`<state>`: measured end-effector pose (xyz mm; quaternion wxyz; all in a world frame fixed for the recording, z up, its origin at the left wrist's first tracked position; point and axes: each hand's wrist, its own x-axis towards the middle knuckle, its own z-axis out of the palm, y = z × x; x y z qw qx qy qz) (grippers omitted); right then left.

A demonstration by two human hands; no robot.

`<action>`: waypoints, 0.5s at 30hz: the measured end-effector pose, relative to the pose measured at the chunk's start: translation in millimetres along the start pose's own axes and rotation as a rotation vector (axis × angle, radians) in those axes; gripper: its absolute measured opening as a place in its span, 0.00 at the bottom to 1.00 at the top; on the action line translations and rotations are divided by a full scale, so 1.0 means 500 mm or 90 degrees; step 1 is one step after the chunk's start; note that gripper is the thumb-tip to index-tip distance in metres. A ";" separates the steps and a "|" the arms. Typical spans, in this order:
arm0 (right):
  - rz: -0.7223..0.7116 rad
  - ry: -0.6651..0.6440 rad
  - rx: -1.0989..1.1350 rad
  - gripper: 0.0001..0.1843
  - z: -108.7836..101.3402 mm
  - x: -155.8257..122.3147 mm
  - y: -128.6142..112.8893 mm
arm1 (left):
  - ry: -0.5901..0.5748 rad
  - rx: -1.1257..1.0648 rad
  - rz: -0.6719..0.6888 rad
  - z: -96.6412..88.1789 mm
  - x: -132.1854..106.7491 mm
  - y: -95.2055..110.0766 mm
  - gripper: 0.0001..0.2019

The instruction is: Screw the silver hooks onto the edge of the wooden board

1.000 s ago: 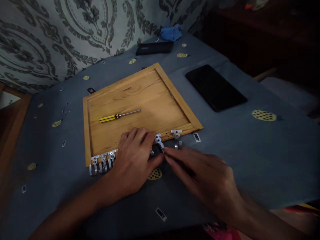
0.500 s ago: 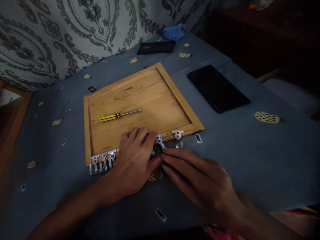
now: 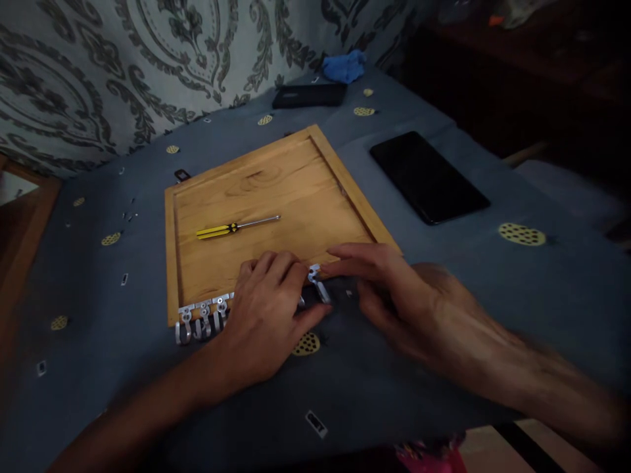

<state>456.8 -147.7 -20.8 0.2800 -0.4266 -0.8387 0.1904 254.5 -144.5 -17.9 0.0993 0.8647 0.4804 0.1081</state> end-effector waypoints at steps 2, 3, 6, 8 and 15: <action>-0.013 -0.012 0.033 0.28 0.006 0.007 0.007 | 0.003 0.003 0.000 0.000 0.000 0.001 0.17; -0.014 -0.011 0.045 0.29 0.010 0.007 0.009 | 0.004 0.002 0.001 0.001 0.000 0.001 0.17; -0.011 0.000 0.048 0.29 0.025 0.002 0.016 | 0.006 -0.003 0.002 0.001 -0.001 0.001 0.17; -0.022 0.007 0.030 0.30 0.032 -0.002 0.020 | 0.007 -0.005 0.004 0.002 -0.002 0.001 0.17; -0.039 -0.006 -0.040 0.24 0.037 -0.002 0.021 | 0.012 -0.017 0.006 0.002 -0.003 0.000 0.17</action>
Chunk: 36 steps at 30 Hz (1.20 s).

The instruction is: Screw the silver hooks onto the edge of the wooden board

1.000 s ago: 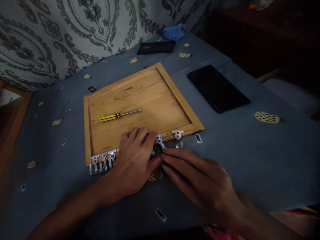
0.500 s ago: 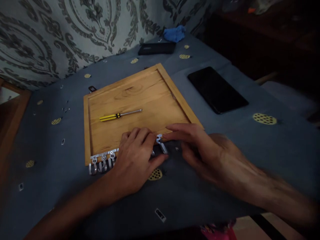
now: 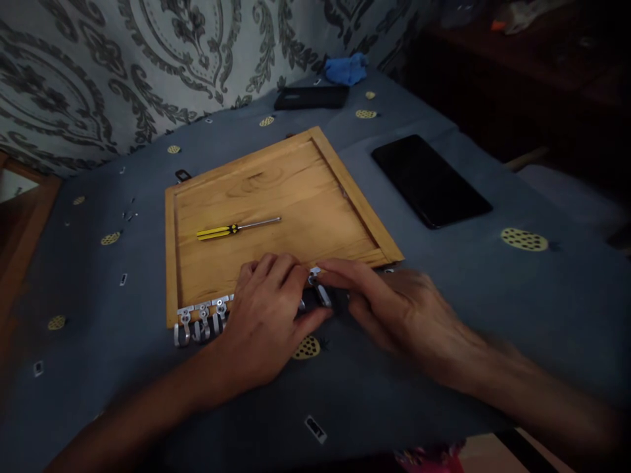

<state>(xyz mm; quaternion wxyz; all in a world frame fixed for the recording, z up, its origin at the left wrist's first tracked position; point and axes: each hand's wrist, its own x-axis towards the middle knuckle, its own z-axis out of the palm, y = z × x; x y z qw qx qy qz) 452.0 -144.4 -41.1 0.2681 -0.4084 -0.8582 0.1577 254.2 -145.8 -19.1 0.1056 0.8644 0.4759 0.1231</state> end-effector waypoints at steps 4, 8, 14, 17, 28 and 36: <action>-0.035 0.018 -0.044 0.24 -0.001 0.005 -0.005 | 0.001 0.002 0.001 0.002 0.000 0.001 0.17; -0.058 0.017 -0.076 0.22 -0.008 0.014 -0.014 | -0.014 0.011 -0.008 -0.001 0.003 0.001 0.17; -0.076 0.038 -0.117 0.20 -0.008 0.015 -0.016 | -0.031 -0.012 -0.038 -0.034 0.010 -0.010 0.20; -0.086 0.042 -0.134 0.19 -0.005 0.012 -0.013 | -0.029 -0.008 -0.051 -0.049 0.011 -0.016 0.19; -0.043 0.011 -0.062 0.18 -0.010 0.017 -0.020 | -0.064 0.013 -0.053 -0.019 0.011 -0.004 0.17; -0.014 -0.018 -0.044 0.21 -0.010 0.012 -0.017 | -0.060 0.035 -0.059 -0.016 0.016 0.000 0.18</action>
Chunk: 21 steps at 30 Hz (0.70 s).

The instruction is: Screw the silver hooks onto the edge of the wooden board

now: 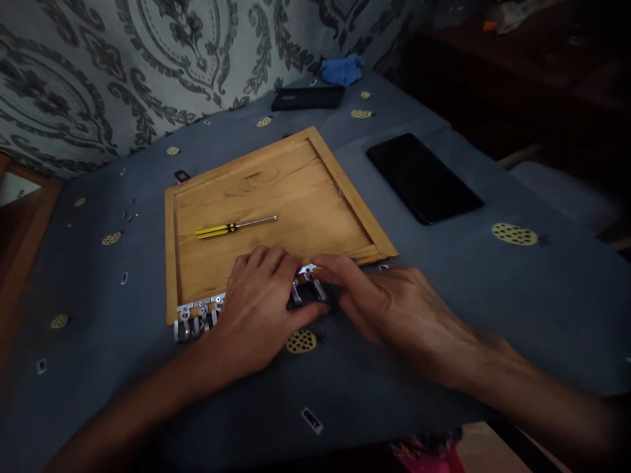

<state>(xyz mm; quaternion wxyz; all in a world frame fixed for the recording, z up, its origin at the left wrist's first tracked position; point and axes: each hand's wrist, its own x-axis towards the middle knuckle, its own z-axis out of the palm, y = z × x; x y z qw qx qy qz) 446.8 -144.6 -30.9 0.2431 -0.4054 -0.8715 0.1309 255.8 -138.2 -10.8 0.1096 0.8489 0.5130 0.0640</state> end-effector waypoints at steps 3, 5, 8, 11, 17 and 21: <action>0.007 -0.005 -0.001 0.21 -0.001 0.001 -0.002 | 0.009 0.000 0.008 0.002 0.000 0.000 0.18; 0.002 0.002 -0.006 0.20 -0.002 0.002 -0.003 | 0.016 0.001 0.014 0.002 0.000 0.000 0.18; -0.001 0.011 -0.010 0.21 -0.002 0.002 -0.003 | 0.023 0.002 0.018 0.002 0.000 0.000 0.17; 0.004 0.014 -0.003 0.21 0.000 0.001 -0.001 | 0.020 0.004 0.015 0.003 0.000 0.001 0.17; 0.002 0.012 -0.021 0.19 0.000 0.002 -0.002 | 0.015 -0.006 0.013 0.000 0.000 -0.003 0.18; 0.005 0.006 -0.014 0.19 0.001 -0.002 0.000 | 0.027 -0.011 0.006 -0.015 0.000 -0.012 0.18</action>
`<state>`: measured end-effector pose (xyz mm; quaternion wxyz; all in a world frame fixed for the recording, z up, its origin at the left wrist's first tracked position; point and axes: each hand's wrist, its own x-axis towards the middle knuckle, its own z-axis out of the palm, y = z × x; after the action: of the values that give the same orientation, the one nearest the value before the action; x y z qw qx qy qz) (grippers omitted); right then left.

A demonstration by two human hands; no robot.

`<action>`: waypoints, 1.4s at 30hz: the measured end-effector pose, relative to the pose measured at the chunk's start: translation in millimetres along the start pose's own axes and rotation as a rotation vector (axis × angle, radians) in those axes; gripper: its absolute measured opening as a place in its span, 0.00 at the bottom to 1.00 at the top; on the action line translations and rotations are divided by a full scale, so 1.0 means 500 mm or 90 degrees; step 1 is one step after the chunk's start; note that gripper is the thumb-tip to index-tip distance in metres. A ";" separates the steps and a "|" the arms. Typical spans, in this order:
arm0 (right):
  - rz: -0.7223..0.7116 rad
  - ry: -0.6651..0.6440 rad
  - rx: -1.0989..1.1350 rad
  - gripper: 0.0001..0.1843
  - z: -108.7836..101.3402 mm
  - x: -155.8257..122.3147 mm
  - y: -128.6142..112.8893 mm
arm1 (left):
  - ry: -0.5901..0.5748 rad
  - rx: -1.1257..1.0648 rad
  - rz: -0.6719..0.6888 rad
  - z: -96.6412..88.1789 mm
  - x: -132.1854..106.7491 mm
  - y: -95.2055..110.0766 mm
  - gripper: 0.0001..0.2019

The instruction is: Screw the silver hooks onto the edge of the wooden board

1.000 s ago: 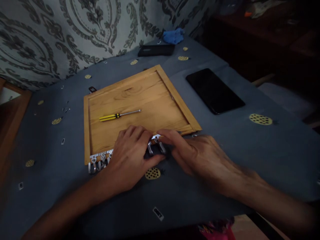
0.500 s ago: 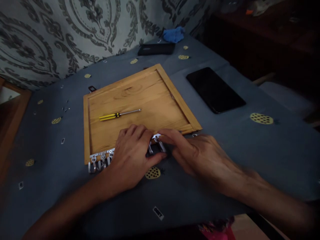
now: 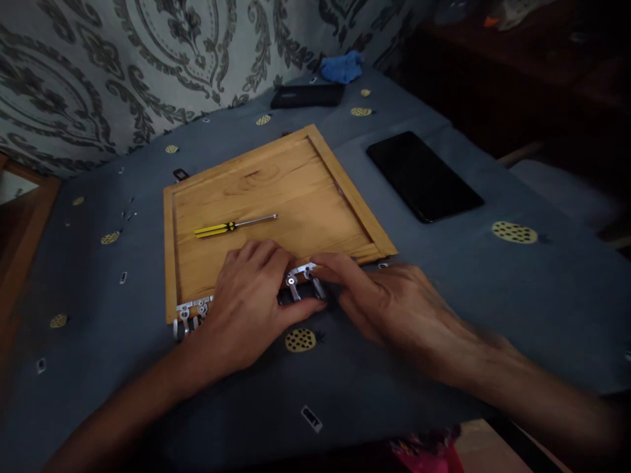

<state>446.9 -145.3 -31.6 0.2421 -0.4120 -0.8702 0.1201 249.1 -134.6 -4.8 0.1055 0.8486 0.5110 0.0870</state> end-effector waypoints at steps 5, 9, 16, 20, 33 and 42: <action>-0.008 -0.002 -0.005 0.20 -0.001 -0.003 0.001 | -0.004 -0.004 0.002 -0.004 0.000 0.002 0.17; -0.019 0.015 -0.015 0.21 0.000 0.000 0.001 | -0.028 -0.016 0.007 0.009 -0.003 0.010 0.19; -0.003 -0.005 0.002 0.22 0.003 -0.003 0.004 | -0.016 -0.005 0.012 0.021 -0.005 0.011 0.18; 0.002 -0.010 -0.001 0.20 0.000 -0.001 0.002 | -0.004 -0.010 0.013 0.023 -0.004 0.011 0.16; 0.125 0.071 0.144 0.26 -0.010 -0.016 0.006 | -0.011 -0.037 0.017 0.019 -0.003 0.011 0.16; 0.049 0.062 0.098 0.28 0.009 -0.024 0.013 | -0.019 -0.041 0.016 0.019 -0.004 0.011 0.16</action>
<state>455.1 -150.5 -41.7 0.3099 -0.4305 -0.8293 0.1757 255.3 -139.5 -12.6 0.1391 0.8523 0.4958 0.0920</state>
